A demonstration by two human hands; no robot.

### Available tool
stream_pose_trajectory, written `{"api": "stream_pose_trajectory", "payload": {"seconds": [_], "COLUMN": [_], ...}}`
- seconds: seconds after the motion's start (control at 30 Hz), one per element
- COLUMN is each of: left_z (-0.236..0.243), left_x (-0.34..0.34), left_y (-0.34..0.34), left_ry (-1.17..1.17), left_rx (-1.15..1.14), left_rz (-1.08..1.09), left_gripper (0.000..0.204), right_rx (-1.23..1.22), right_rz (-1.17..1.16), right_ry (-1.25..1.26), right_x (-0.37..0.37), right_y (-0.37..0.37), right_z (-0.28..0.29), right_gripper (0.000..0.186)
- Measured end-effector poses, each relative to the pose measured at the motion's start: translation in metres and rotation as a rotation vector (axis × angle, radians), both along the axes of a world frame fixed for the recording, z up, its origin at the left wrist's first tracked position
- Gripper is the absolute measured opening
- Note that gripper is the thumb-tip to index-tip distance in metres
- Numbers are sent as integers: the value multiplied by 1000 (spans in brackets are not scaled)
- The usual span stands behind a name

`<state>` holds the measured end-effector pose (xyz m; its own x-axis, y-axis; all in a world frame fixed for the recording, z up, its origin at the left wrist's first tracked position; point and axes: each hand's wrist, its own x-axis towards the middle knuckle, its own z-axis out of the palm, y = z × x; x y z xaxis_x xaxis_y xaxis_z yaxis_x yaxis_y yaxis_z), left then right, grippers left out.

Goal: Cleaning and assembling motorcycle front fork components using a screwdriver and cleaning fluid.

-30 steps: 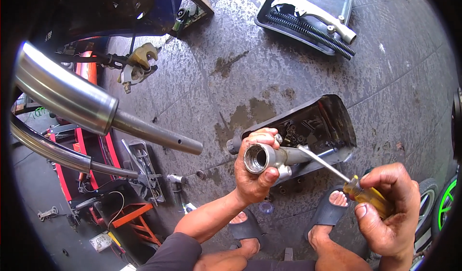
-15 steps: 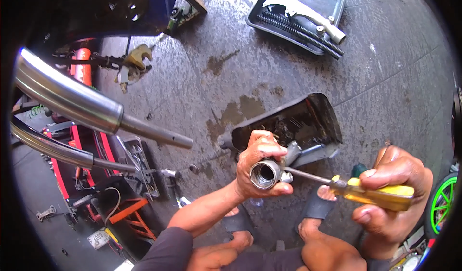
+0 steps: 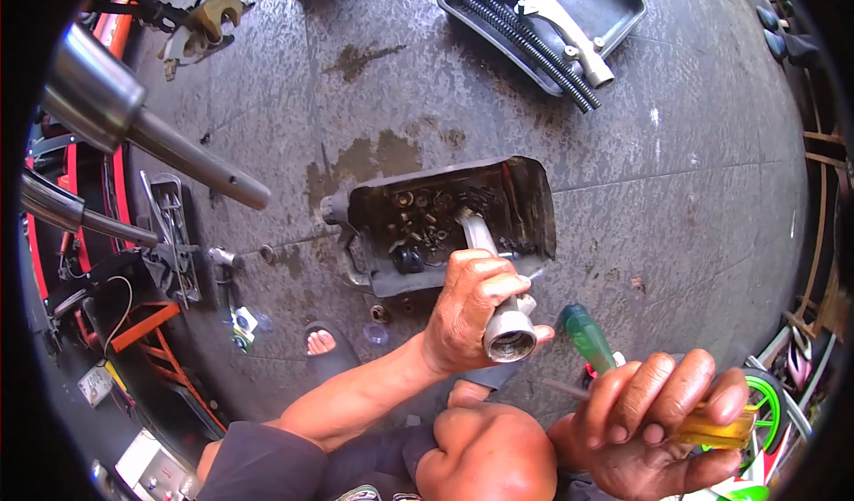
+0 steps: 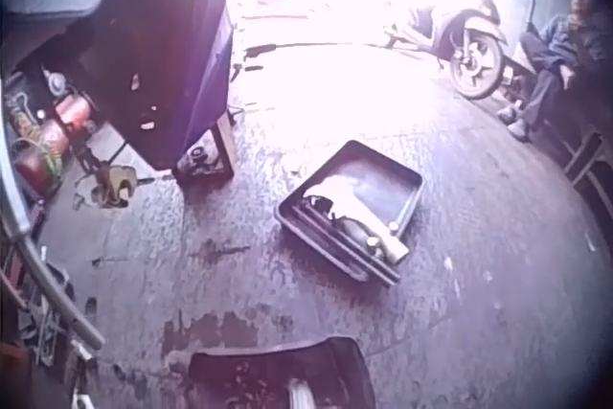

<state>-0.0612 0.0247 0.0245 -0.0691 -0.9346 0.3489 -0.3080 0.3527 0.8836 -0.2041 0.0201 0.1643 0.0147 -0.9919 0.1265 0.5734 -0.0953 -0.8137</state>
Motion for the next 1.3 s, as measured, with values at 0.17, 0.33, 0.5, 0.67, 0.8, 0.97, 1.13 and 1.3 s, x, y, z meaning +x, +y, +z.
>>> {"api": "stream_pose_trajectory", "payload": {"seconds": [0.17, 0.33, 0.5, 0.67, 0.8, 0.97, 1.13, 1.3], "left_z": [-2, -3, -6, -4, -8, -8, -7, -7], "left_x": [-3, -10, -11, -2, -4, -4, -5, -9], "left_y": [15, 19, 24, 27, 25, 25, 27, 28], "left_ry": [-25, -24, 28, 3, 14, 19, 12, 1], "left_rx": [37, 67, 99, 111, 96, 124, 125, 108], "left_rz": [-25, 122, 123, 112, 102, 107, 124, 122], "left_gripper": [36, 30, 30, 28, 28, 28, 26, 27], "right_rx": [-131, -43, -20, -150, -72, -17, 6, 42], "right_rz": [-96, -117, 232, 345, 221, 200, 172, 46], "right_ry": [-49, -32, 55, -199, -122, -67, -7, 16], "right_x": [9, 21, 2, 14, 24, 19, 14, 37], "right_y": [2, 4, -4, -14, -12, -6, -6, -2], "right_z": [-14, -30, -33, -29, -20, -22, -17, -36], "right_gripper": [42, 49, 58, 47, 55, 54, 53, 56]}}
